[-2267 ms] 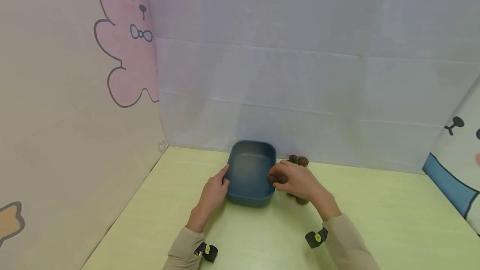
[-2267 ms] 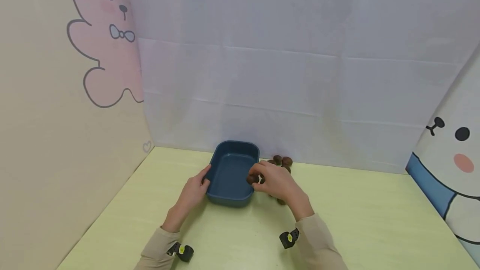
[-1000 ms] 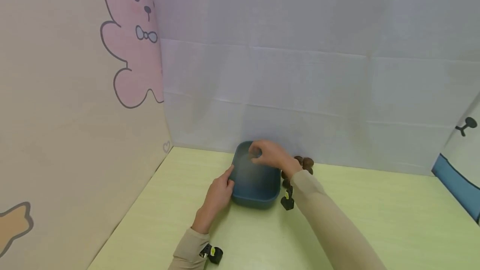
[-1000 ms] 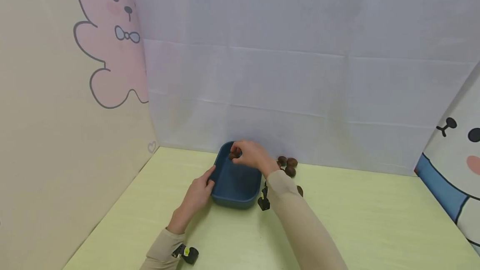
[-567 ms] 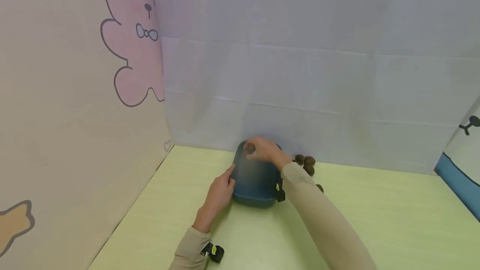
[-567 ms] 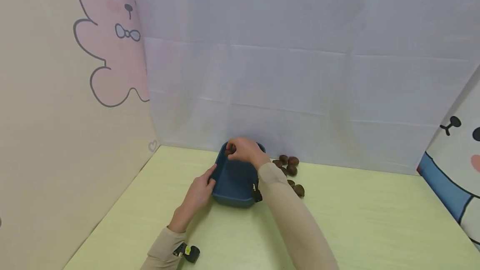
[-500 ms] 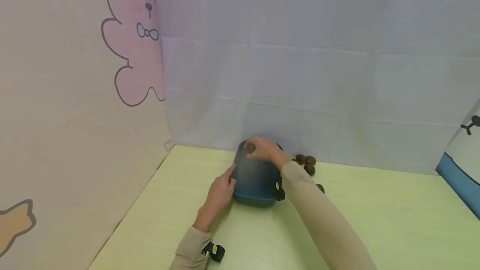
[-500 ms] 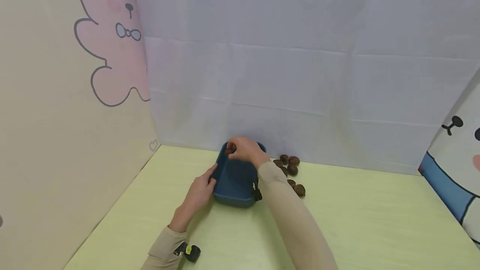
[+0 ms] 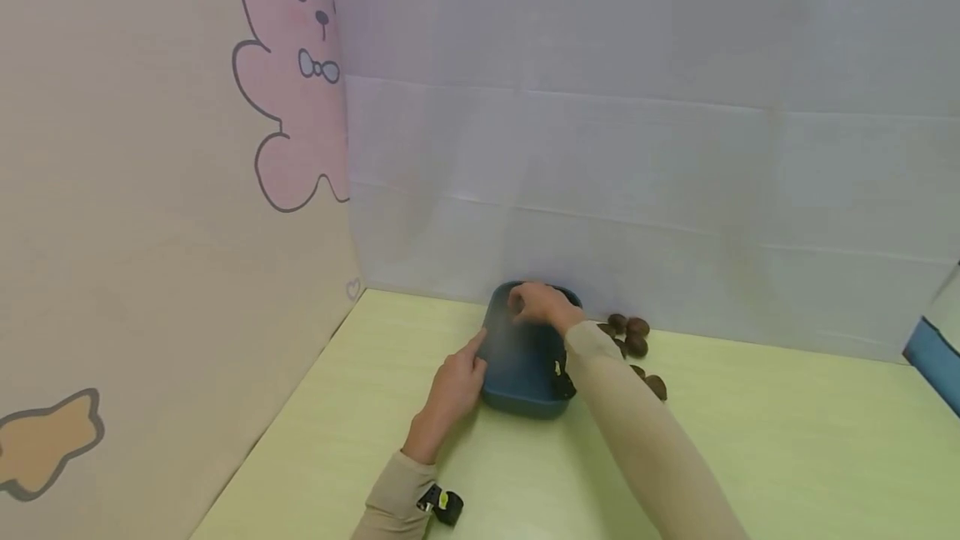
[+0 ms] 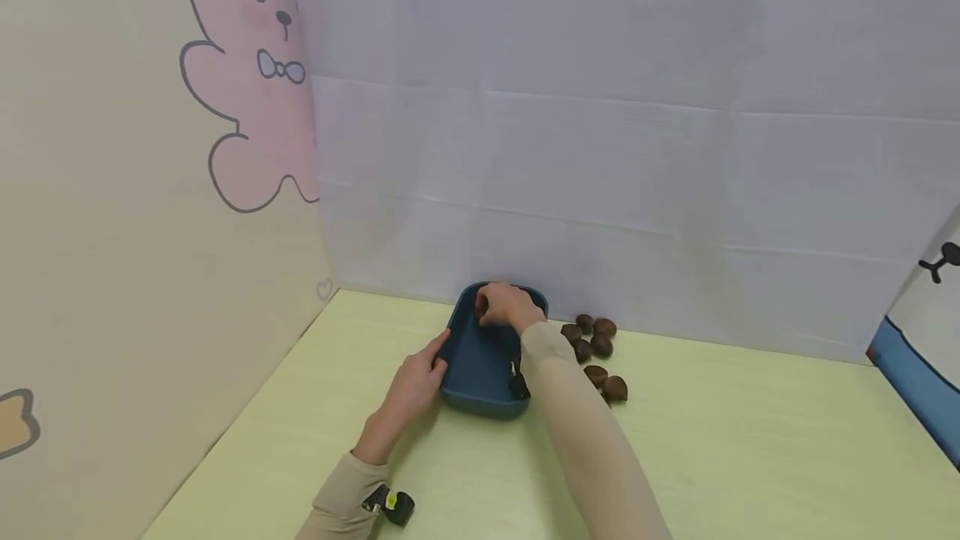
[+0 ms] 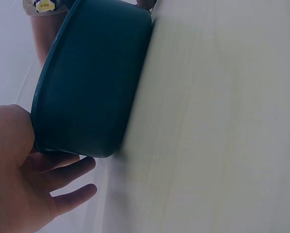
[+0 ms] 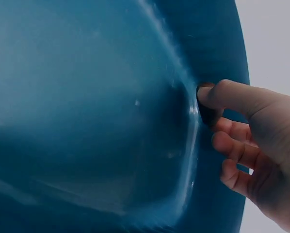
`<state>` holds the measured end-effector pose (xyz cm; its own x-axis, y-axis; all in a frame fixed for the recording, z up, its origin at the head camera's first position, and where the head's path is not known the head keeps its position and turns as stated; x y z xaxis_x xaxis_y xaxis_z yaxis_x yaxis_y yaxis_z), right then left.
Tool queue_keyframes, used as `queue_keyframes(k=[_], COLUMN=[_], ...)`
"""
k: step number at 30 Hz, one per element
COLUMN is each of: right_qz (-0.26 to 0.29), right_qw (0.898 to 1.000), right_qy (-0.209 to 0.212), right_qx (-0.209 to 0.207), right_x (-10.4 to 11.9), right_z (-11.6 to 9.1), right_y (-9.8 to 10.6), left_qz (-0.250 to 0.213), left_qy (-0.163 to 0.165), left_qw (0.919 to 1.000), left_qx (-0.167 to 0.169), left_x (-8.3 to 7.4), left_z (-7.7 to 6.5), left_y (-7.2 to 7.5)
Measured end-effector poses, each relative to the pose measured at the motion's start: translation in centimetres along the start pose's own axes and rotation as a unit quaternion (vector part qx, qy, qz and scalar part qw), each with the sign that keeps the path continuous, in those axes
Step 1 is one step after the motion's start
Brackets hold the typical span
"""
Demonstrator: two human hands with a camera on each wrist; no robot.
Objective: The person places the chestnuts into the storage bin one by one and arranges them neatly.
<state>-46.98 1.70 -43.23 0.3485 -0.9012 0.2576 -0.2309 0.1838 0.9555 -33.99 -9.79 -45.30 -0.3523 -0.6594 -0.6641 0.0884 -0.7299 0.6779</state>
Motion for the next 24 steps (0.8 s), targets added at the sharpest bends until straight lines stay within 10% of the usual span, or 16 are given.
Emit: queue_keyframes(k=[12,24], right_qz=[-0.006,0.004], right_qw=[0.997,0.999], right_qy=[-0.081,0.014], right_qx=[0.018,-0.043], right_x=[-3.3,-0.9], right_z=[-0.8,-2.5], right_y=[-0.3,4.3], left_qz=[-0.007,-0.009], left_qy=[-0.009,-0.002], left_qw=[0.9998,0.9998], left_qx=[0.014,0.016], left_x=[-0.7,-0.6], left_z=[0.3,0.3], left_y=[-1.3,-0.8])
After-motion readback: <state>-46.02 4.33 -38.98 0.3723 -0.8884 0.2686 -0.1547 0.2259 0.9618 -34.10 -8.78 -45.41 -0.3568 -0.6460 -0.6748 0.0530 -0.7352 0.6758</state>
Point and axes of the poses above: each hand's wrist, its own z-axis towards the middle knuckle, its own y-axis out of the back of the hand, x = y × z, the point moved 10 cm from there along z, towards the middle knuckle, and after that the axes turned 8 degrees about -y, right-handed, at the moved point
